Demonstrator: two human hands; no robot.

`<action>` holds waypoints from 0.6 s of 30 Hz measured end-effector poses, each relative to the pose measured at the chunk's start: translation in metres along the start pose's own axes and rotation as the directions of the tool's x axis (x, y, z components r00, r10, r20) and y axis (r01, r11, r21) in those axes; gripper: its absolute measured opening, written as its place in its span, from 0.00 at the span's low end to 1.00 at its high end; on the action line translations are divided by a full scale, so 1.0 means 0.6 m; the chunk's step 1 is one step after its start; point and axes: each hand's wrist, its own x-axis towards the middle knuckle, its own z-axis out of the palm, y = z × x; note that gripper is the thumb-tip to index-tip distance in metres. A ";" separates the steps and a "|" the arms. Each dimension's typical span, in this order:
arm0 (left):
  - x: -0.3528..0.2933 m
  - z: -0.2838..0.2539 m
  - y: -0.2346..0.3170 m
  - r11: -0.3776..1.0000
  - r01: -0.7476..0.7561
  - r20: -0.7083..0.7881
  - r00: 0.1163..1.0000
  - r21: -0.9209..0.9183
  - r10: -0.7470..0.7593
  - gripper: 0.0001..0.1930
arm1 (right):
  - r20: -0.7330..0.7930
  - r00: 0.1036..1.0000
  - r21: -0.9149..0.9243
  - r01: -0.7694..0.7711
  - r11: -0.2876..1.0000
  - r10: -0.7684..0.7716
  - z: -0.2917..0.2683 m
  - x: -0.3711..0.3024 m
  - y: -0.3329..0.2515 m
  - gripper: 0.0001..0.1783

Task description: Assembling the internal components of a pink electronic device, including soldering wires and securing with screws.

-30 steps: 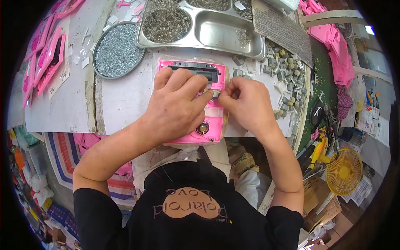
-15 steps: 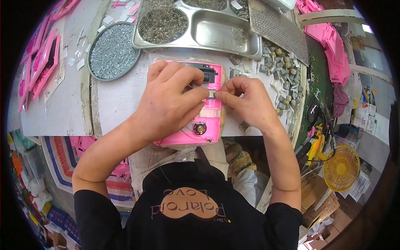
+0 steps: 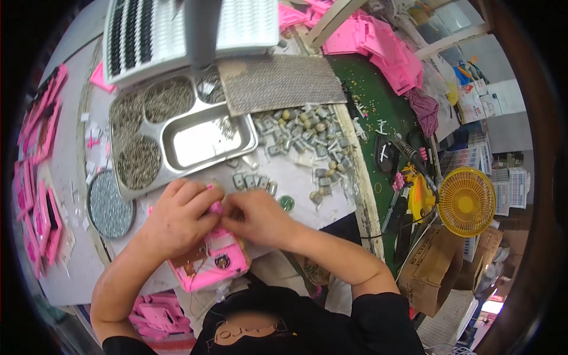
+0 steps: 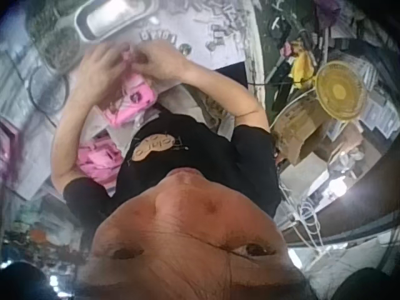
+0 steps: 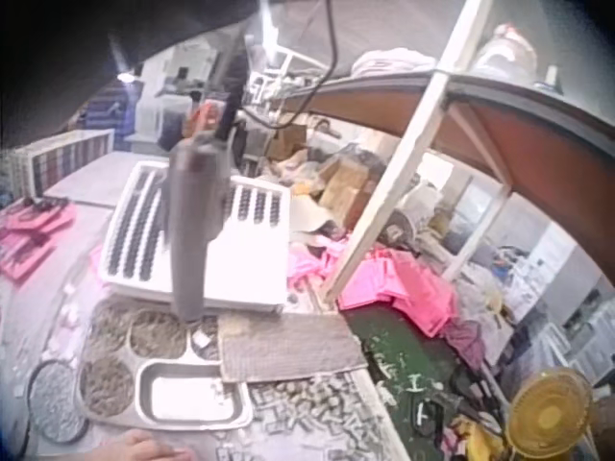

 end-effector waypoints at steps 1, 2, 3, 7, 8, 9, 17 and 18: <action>0.009 -0.007 -0.003 1.000 -0.029 0.051 0.998 -0.007 0.029 0.10 | -0.015 0.999 -0.037 0.043 0.998 -0.043 0.001 -0.004 0.005 0.10; 0.016 -0.017 -0.001 0.999 -0.043 0.072 0.996 -0.019 0.044 0.11 | -0.024 0.996 -0.073 0.086 0.994 -0.087 0.002 -0.008 0.009 0.11; 0.015 -0.020 0.000 0.998 -0.053 0.082 0.995 -0.025 0.055 0.12 | -0.029 0.991 -0.108 0.128 0.986 -0.132 0.001 -0.005 0.014 0.11; -0.007 -0.032 -0.011 0.996 -0.085 0.132 0.988 0.003 0.084 0.14 | -0.076 0.996 0.040 0.044 0.998 -0.041 -0.158 0.062 0.020 0.09; -0.008 -0.030 -0.011 0.997 -0.081 0.157 0.984 -0.010 0.081 0.14 | -0.283 0.935 0.004 -0.220 0.976 0.212 -0.231 0.101 0.014 0.09; -0.003 -0.029 -0.011 0.996 -0.087 0.170 0.981 -0.031 0.091 0.14 | -0.504 0.862 -0.066 -0.097 0.993 0.050 -0.310 0.145 0.083 0.10; 0.023 -0.027 -0.011 0.976 0.138 0.217 0.971 -0.167 -0.100 0.09 | -0.740 0.243 0.578 -0.246 0.778 0.627 -0.617 0.389 0.370 0.17; 0.022 -0.025 -0.008 0.967 0.167 0.203 0.971 -0.193 -0.127 0.09 | -0.760 0.283 0.595 -0.057 0.801 0.585 -0.618 0.415 0.394 0.16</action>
